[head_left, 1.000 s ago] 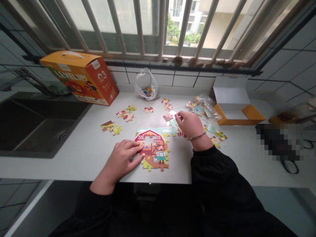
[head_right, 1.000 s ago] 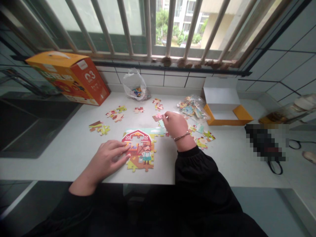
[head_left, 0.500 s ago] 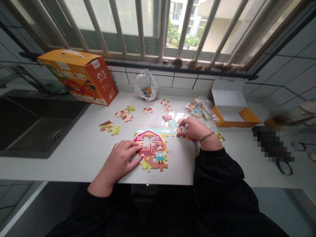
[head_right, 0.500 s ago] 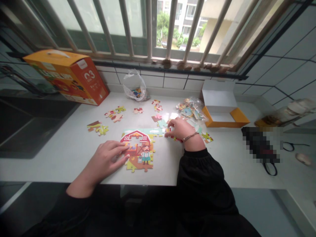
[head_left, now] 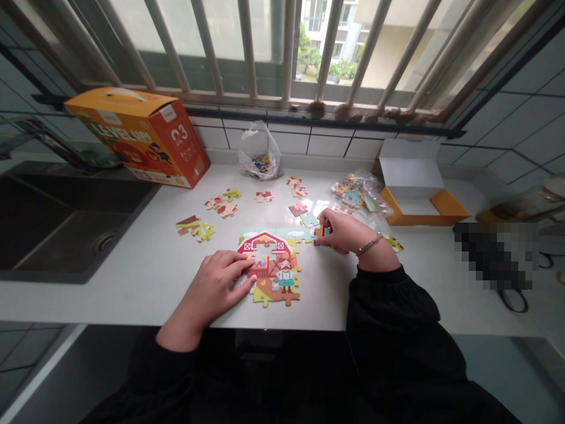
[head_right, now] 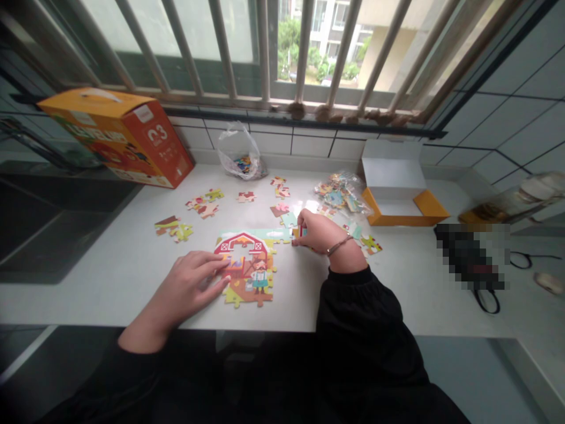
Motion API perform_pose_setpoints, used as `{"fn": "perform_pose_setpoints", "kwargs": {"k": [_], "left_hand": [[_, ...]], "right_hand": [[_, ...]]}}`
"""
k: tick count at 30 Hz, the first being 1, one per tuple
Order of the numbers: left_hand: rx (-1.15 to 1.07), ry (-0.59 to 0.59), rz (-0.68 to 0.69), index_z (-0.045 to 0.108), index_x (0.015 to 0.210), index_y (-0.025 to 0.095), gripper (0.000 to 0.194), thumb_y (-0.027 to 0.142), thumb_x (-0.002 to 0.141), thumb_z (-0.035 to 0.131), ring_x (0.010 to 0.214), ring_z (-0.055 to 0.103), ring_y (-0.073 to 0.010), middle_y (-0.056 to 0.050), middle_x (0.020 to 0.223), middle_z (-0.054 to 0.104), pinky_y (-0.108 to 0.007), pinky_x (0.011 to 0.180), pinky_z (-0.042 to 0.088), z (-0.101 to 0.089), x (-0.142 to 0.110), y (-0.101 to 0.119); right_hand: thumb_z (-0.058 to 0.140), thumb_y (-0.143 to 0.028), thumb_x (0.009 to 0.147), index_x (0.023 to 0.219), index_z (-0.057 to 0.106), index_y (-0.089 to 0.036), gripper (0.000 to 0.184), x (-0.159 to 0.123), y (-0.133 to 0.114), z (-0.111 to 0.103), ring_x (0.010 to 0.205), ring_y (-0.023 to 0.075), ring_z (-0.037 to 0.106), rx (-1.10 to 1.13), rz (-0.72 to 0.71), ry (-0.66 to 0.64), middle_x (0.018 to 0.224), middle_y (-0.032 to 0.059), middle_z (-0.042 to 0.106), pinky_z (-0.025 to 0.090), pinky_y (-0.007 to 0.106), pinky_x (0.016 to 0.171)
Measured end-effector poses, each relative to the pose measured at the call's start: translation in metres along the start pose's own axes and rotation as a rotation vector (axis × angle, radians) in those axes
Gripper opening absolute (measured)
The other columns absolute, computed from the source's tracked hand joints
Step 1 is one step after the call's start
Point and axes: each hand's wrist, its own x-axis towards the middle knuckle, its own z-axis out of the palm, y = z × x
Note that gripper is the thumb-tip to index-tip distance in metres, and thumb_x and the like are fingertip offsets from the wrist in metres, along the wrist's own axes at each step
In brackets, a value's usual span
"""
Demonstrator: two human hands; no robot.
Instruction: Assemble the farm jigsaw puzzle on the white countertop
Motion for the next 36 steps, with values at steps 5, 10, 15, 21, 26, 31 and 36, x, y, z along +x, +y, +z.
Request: {"fn": "perform_pose_setpoints", "kwargs": {"k": [5,10,15,21,26,31,36], "left_hand": [[-0.007,-0.014,0.011,0.075,0.127,0.026,0.026,0.037,0.105,0.070,0.122,0.067,-0.0289,-0.009,0.131,0.074,-0.047,0.101,0.051,-0.001,0.000,0.001],[-0.017,-0.023,0.015,0.076,0.127,0.026,0.026,0.037,0.105,0.069,0.122,0.067,-0.0293,-0.010,0.130,0.074,-0.047,0.102,0.052,-0.002,0.000,0.002],[-0.009,-0.019,0.009,0.075,0.128,0.026,0.027,0.038,0.104,0.070,0.121,0.067,-0.0299,-0.010,0.128,0.074,-0.047,0.101,0.052,-0.001,0.001,0.003],[-0.003,-0.008,0.018,0.075,0.127,0.025,0.026,0.037,0.104,0.070,0.121,0.067,-0.0298,-0.010,0.130,0.073,-0.047,0.100,0.052,-0.001,0.000,0.003],[-0.003,-0.010,0.013,0.075,0.126,0.025,0.025,0.037,0.104,0.069,0.122,0.067,-0.0299,-0.010,0.131,0.074,-0.048,0.100,0.052,-0.002,0.001,0.003],[-0.010,-0.005,0.011,0.075,0.126,0.025,0.026,0.037,0.104,0.070,0.122,0.067,-0.0299,-0.010,0.131,0.074,-0.048,0.101,0.053,0.000,0.001,0.003],[-0.015,-0.003,0.013,0.075,0.126,0.025,0.026,0.037,0.104,0.070,0.122,0.067,-0.0299,-0.010,0.131,0.073,-0.048,0.101,0.052,0.000,0.000,0.003]], "right_hand": [[0.071,-0.023,0.098,0.120,0.067,-0.023,0.023,-0.001,-0.013,0.000,0.060,0.0118,0.063,0.251,-0.105,0.024,0.093,0.0000,0.077,0.044,0.027,0.058],[0.068,-0.028,0.103,0.132,0.075,-0.025,0.030,0.007,-0.045,0.033,0.082,0.0155,0.068,0.279,-0.349,0.091,0.097,0.0023,0.078,0.051,0.029,0.080],[0.081,-0.025,0.096,0.142,0.066,-0.025,0.048,0.013,-0.078,0.081,0.087,0.0157,0.070,0.304,-0.461,0.019,0.102,0.0002,0.078,0.050,0.027,0.080],[0.081,-0.020,0.098,0.123,0.076,-0.022,0.026,0.016,-0.085,0.093,0.102,0.0185,0.072,0.283,-0.525,0.065,0.115,0.0058,0.079,0.052,0.030,0.092],[0.074,-0.016,0.101,0.125,0.081,-0.023,0.025,0.018,-0.084,0.094,0.101,0.0174,0.072,0.344,-0.496,0.083,0.115,0.0059,0.079,0.054,0.031,0.094],[0.071,-0.019,0.104,0.126,0.082,-0.024,0.026,0.018,-0.084,0.096,0.101,0.0175,0.073,0.387,-0.448,0.053,0.116,0.0053,0.081,0.055,0.030,0.092],[0.076,-0.020,0.101,0.123,0.083,-0.024,0.023,0.018,-0.084,0.096,0.095,0.0173,0.071,0.264,-0.503,0.097,0.108,0.0053,0.079,0.053,0.030,0.091]]}}
